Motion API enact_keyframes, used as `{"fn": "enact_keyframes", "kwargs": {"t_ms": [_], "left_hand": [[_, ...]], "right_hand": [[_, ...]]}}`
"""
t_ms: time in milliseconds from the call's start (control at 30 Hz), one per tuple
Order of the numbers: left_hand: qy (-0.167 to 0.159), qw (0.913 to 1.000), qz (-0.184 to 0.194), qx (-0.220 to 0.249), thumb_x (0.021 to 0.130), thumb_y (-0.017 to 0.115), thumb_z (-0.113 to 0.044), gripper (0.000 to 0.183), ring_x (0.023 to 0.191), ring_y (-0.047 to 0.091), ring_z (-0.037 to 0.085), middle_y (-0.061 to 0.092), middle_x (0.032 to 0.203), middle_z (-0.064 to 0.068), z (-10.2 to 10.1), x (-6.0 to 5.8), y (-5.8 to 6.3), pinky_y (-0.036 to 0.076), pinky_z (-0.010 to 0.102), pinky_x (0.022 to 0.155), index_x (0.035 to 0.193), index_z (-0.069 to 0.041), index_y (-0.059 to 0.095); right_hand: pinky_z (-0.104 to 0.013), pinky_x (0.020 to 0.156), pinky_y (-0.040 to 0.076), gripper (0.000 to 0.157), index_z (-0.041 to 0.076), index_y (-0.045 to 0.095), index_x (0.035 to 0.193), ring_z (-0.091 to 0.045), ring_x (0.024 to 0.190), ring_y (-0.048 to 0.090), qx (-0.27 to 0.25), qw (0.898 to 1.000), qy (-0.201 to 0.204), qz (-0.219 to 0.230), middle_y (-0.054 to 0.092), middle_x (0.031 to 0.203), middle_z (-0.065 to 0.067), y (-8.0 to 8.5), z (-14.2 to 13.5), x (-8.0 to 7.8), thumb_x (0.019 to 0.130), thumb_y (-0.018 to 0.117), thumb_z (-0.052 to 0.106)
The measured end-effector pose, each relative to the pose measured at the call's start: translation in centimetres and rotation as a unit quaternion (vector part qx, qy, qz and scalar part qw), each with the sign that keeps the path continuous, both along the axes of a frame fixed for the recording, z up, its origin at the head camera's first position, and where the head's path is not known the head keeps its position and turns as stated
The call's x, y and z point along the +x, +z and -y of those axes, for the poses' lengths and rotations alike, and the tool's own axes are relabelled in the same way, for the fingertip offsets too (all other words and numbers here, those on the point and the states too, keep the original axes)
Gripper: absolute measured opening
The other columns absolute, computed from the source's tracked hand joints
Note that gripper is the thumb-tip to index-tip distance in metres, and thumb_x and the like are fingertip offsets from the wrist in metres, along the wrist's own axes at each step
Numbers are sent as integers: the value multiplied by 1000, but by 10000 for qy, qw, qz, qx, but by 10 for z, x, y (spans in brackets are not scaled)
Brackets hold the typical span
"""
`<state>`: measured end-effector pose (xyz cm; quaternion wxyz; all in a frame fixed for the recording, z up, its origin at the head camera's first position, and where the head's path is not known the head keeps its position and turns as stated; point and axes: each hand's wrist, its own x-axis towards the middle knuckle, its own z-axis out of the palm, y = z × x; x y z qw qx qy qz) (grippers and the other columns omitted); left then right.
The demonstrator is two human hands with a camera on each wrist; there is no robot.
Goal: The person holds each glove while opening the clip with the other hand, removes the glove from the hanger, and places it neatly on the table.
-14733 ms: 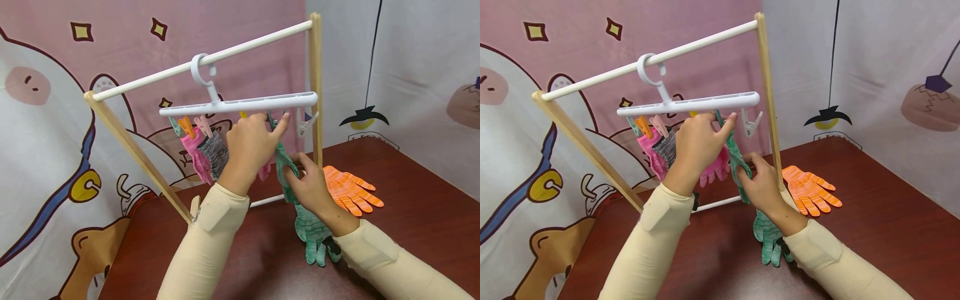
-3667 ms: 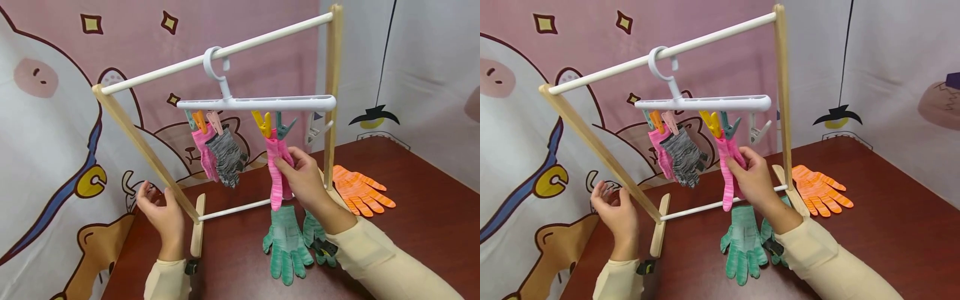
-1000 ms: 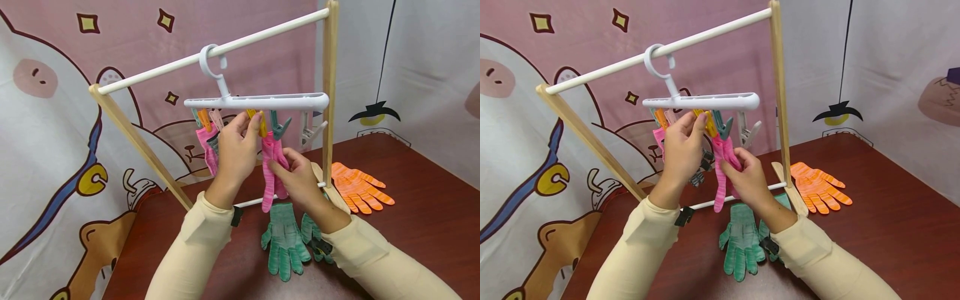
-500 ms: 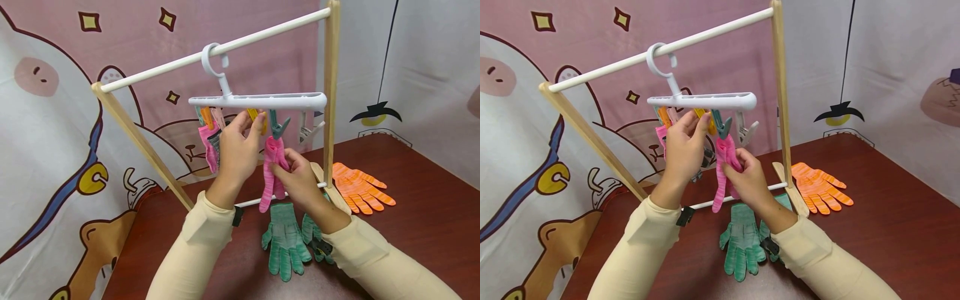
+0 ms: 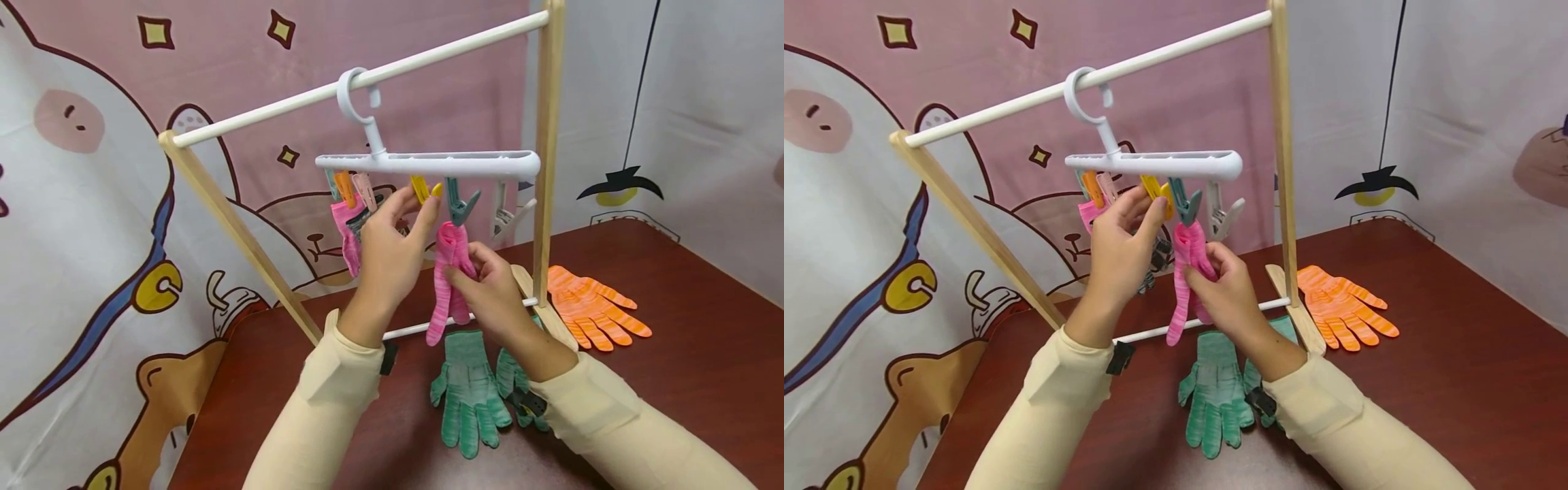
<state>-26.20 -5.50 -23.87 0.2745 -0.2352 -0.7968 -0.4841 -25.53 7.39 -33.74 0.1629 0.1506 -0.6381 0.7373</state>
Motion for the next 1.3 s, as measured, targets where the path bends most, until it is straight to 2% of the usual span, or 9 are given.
{"fn": "enact_keyframes", "kwargs": {"t_ms": [100, 267, 433, 567, 667, 800, 967, 1167, 1300], "left_hand": [[93, 9999, -66, -91, 90, 54, -42, 41, 96, 58, -1, 68, 110, -5, 7, 1, -5, 48, 29, 80, 121, -15, 58], [295, 9986, -357, -256, 92, 53, -39, 36, 99, 59, 0, 67, 110, -4, 25, 4, -17, 47, 31, 82, 119, -16, 60], [599, 9965, -541, -215, 91, 54, -36, 31, 88, 59, 6, 69, 102, -1, 47, 9, -29, 47, 34, 75, 113, -16, 63], [861, 9952, -451, -137, 91, 56, -34, 28, 74, 55, 11, 69, 93, -1, 62, 11, -40, 47, 31, 66, 108, -14, 65], [996, 9944, -339, -129, 90, 56, -34, 28, 76, 58, 10, 68, 91, 0, 71, 10, -49, 50, 28, 68, 107, -12, 65], [1181, 9926, -277, -67, 90, 56, -34, 29, 81, 62, 10, 67, 93, 1, 83, 11, -59, 53, 32, 72, 108, -12, 65], [1407, 9896, -293, -3, 90, 57, -34, 27, 80, 61, 12, 65, 94, -1, 98, 10, -72, 51, 32, 69, 108, -15, 66], [1858, 9805, -587, 246, 89, 61, -21, 18, 85, 58, 16, 63, 91, 7, 113, 13, -75, 45, 24, 68, 103, -11, 67], [2007, 9745, -604, 804, 87, 61, -11, 18, 81, 57, 20, 60, 92, 14, 121, 21, -73, 44, 19, 64, 103, -3, 65]], "right_hand": [[-24, 56, 49, 19, 0, 55, 101, -8, 65, 56, 23, 10000, -33, -34, 59, 76, 0, 0, 0, -1, 86, 62, 8], [-24, 58, 51, 20, -1, 55, 102, -9, 67, 58, 111, 9998, -174, -65, 60, 78, -1, 0, 2, -1, 86, 63, 8], [-24, 57, 49, 20, -1, 55, 102, -9, 67, 56, 137, 9996, -205, -115, 60, 79, -1, -1, 2, -1, 85, 63, 8], [-23, 55, 48, 19, 0, 55, 100, -9, 65, 55, 239, 9992, -269, -168, 59, 77, -1, -3, 2, -3, 85, 64, 10], [-25, 53, 47, 19, 3, 55, 99, -9, 63, 55, 410, 9983, -372, -183, 58, 75, -1, -5, 2, -3, 85, 65, 12], [-28, 52, 47, 21, 5, 56, 99, -11, 63, 55, 559, 9974, -437, -138, 58, 75, -2, -6, 2, -2, 85, 66, 16], [-29, 53, 48, 22, 6, 57, 100, -11, 63, 56, 572, 9975, -421, -49, 59, 76, -1, -6, 2, -2, 84, 66, 18], [-28, 53, 48, 21, 4, 56, 99, -11, 64, 56, 562, 9978, -358, -28, 59, 76, 0, -7, 2, -3, 85, 65, 16], [-28, 55, 48, 21, 3, 56, 99, -11, 65, 55, 563, 9978, -346, 32, 59, 76, -1, -8, 3, -3, 85, 65, 15]]}}
